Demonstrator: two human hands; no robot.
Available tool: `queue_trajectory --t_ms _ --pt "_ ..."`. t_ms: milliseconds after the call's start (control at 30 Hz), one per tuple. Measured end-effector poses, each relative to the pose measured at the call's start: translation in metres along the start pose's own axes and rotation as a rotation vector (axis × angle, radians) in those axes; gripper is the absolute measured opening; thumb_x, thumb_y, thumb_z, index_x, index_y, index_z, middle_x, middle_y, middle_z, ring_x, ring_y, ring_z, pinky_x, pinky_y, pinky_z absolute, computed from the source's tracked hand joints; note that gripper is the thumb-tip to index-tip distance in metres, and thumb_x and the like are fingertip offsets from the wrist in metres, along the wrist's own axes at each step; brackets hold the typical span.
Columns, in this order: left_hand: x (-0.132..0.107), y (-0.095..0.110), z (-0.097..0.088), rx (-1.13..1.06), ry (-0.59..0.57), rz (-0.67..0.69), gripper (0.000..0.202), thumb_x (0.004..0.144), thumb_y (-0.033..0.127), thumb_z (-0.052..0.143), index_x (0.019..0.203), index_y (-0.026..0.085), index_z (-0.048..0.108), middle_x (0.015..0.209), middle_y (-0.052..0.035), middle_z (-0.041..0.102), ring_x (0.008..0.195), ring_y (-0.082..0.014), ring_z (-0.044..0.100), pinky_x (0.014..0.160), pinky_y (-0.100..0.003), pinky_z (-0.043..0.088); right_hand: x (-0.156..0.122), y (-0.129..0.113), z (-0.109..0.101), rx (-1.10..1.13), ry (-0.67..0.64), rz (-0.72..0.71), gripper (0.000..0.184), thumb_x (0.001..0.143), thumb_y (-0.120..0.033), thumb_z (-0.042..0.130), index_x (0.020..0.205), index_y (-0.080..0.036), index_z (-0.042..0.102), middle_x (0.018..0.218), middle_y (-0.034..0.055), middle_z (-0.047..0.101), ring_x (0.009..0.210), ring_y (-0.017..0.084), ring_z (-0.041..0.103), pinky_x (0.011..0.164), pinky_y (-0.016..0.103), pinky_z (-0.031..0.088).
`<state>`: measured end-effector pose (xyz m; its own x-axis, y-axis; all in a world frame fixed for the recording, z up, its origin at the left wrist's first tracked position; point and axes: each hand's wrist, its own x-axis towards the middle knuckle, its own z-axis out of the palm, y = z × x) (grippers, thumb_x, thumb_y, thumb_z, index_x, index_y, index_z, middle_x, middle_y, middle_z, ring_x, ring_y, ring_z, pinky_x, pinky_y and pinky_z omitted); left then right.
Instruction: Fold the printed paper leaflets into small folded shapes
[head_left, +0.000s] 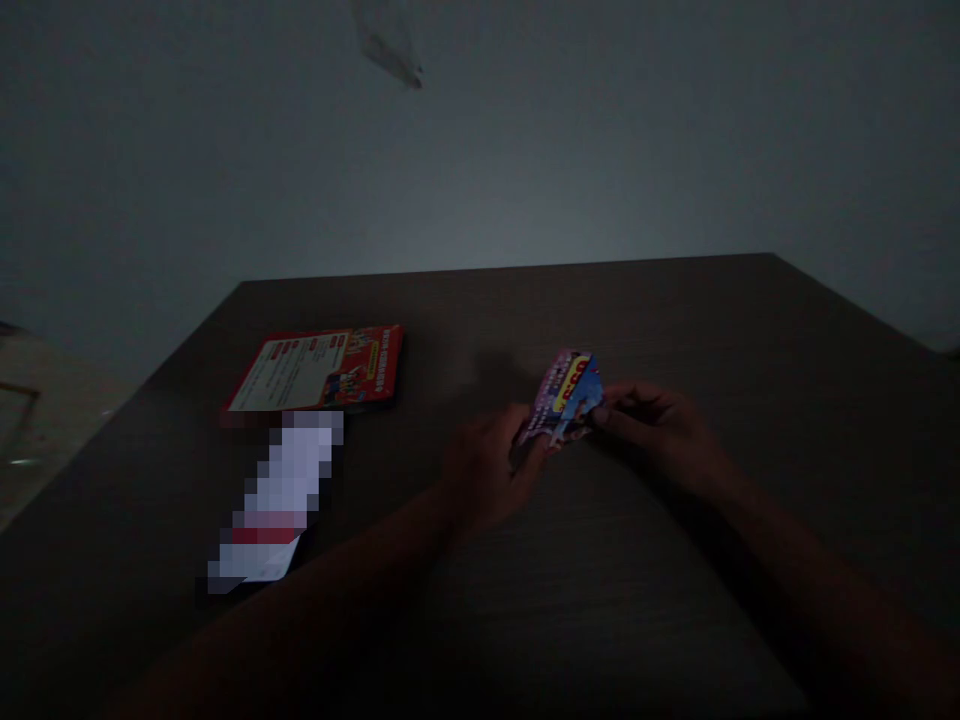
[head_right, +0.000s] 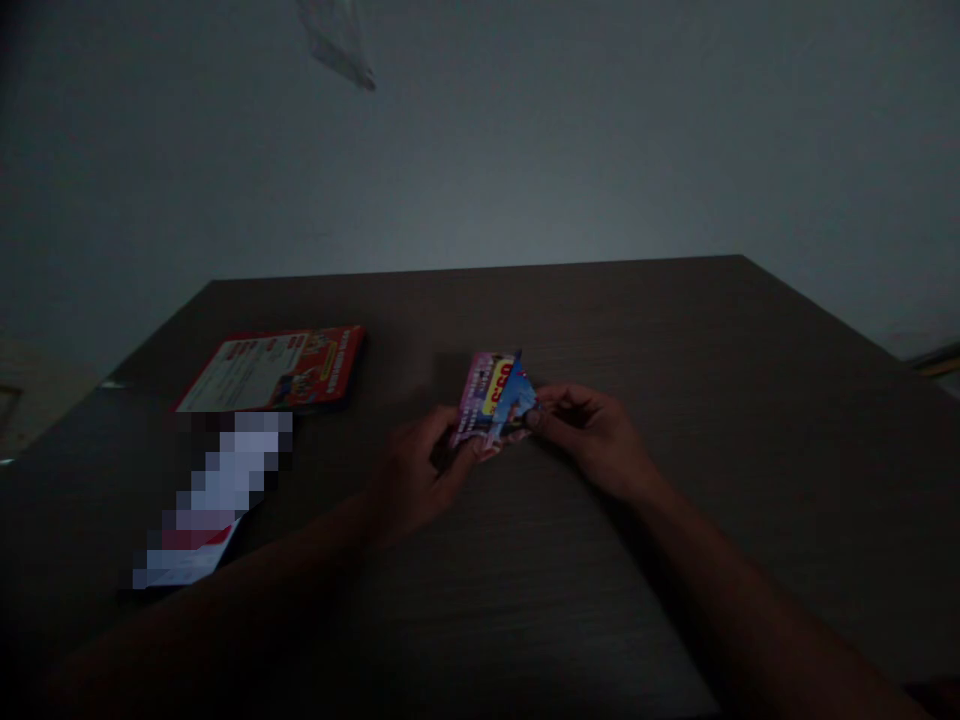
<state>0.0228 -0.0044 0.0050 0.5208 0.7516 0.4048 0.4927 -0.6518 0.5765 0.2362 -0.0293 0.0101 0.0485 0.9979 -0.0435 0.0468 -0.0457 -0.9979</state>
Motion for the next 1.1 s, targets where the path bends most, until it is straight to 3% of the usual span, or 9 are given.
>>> queue_trajectory --t_ms 100,200,333,533,633,800,933,1100 --pt "0.0 -0.002 0.001 -0.124 -0.013 -0.033 0.027 0.089 0.022 0.046 0.115 0.018 0.045 0.091 -0.0049 0.066 0.075 -0.0139 0.062 0.068 -0.027 0.049 0.002 0.003 -0.004 0.081 0.07 0.03 0.021 0.07 -0.032 0.075 0.086 -0.022 0.067 0.075 0.0003 0.07 0.068 0.016 0.065 0.069 0.03 0.051" --pt "0.001 -0.006 0.002 -0.143 0.058 -0.003 0.04 0.084 0.009 0.042 0.123 0.017 0.038 0.094 -0.0055 0.063 0.08 -0.014 0.061 0.073 -0.029 0.05 0.003 0.004 -0.005 0.118 0.146 0.046 0.021 0.069 -0.029 0.075 0.087 -0.022 0.068 0.072 -0.0015 0.068 0.062 0.014 0.062 0.061 0.027 0.049" --pt "0.003 -0.005 -0.001 0.067 0.121 0.085 0.053 0.076 0.002 0.045 0.127 0.016 0.039 0.117 -0.0126 0.053 0.107 -0.0217 0.053 0.089 -0.038 0.046 0.003 -0.001 -0.004 0.133 0.135 0.094 0.028 0.066 -0.029 0.077 0.09 -0.021 0.068 0.068 -0.0026 0.065 0.051 0.009 0.056 0.052 0.024 0.045" --pt "0.002 0.002 -0.005 0.445 0.066 0.314 0.036 0.082 0.017 0.056 0.118 0.021 0.054 0.134 -0.0155 0.042 0.122 -0.034 0.038 0.095 -0.052 0.033 0.003 -0.001 -0.001 -0.007 0.013 0.125 0.043 0.064 -0.032 0.077 0.103 -0.02 0.064 0.072 -0.0024 0.066 0.05 0.008 0.056 0.049 0.023 0.046" --pt "0.002 0.002 -0.004 0.473 -0.059 0.425 0.023 0.088 0.022 0.051 0.109 0.021 0.059 0.129 -0.0114 0.049 0.119 -0.029 0.042 0.096 -0.048 0.031 0.002 0.004 0.001 -0.143 -0.031 0.061 0.042 0.069 -0.034 0.073 0.107 -0.019 0.063 0.082 0.002 0.069 0.058 0.012 0.061 0.054 0.026 0.05" --pt "0.005 -0.001 -0.003 0.474 -0.331 0.518 0.018 0.093 0.021 0.043 0.092 0.017 0.06 0.093 -0.0042 0.061 0.09 -0.0186 0.053 0.085 -0.035 0.036 -0.002 0.005 0.002 -0.475 -0.019 -0.122 0.034 0.078 -0.034 0.063 0.109 -0.021 0.062 0.099 0.0068 0.07 0.075 0.02 0.066 0.066 0.034 0.054" --pt "0.005 0.001 -0.004 0.501 -0.376 0.517 0.017 0.092 0.02 0.042 0.089 0.016 0.058 0.089 -0.0035 0.06 0.084 -0.0181 0.053 0.076 -0.033 0.037 -0.004 0.002 0.001 -0.603 -0.05 -0.239 0.03 0.08 -0.033 0.062 0.108 -0.023 0.063 0.103 0.0056 0.069 0.086 0.022 0.066 0.075 0.037 0.053" --pt "0.003 0.004 -0.005 0.556 -0.348 0.447 0.019 0.093 0.02 0.041 0.089 0.016 0.059 0.09 -0.004 0.06 0.084 -0.0194 0.054 0.073 -0.035 0.037 -0.006 -0.003 0.003 -0.603 -0.233 -0.303 0.026 0.079 -0.035 0.065 0.102 -0.022 0.065 0.1 0.0041 0.07 0.091 0.019 0.065 0.083 0.033 0.05"
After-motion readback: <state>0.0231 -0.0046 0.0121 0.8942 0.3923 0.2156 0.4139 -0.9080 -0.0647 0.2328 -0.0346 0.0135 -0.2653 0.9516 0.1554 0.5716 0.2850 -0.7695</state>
